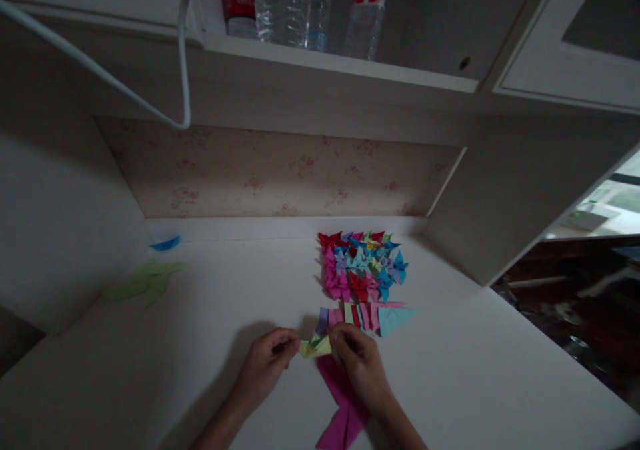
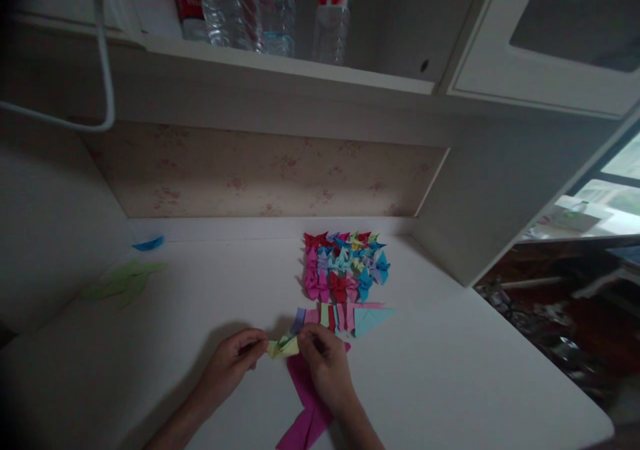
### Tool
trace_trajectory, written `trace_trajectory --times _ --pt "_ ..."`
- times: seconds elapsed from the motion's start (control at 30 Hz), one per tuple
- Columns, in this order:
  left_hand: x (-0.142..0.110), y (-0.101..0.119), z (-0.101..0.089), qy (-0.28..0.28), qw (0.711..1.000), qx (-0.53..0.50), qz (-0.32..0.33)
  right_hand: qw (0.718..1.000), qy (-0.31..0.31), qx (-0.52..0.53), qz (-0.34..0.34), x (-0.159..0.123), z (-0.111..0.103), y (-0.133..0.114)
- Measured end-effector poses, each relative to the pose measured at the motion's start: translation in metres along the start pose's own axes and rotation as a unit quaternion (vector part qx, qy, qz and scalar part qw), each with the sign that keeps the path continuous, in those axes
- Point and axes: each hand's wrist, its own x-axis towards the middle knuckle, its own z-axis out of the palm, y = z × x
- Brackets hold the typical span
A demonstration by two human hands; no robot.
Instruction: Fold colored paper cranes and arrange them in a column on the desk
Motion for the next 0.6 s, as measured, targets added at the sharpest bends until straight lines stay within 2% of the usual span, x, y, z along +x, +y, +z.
trace_trajectory --times 0.17,0.37,0.5,0.6 --pt "-0.003 0.006 -0.002 -0.041 0.996 0.069 0.034 1.000 0.005 0.018 -0.001 0.000 -0.005 0.002" --pt "-0.006 0.026 0.010 -0.109 0.984 0.132 0.055 0.999 -0.040 -0.008 -0.007 0.000 -0.028 -0.010" --pt "0.008 0.056 0.020 -0.123 0.966 0.200 0.106 0.999 -0.025 -0.048 0.004 0.001 -0.061 -0.013" --pt "0.034 0.083 0.031 -0.097 0.952 0.240 0.163 0.995 0.064 -0.077 0.017 0.002 -0.100 -0.003"
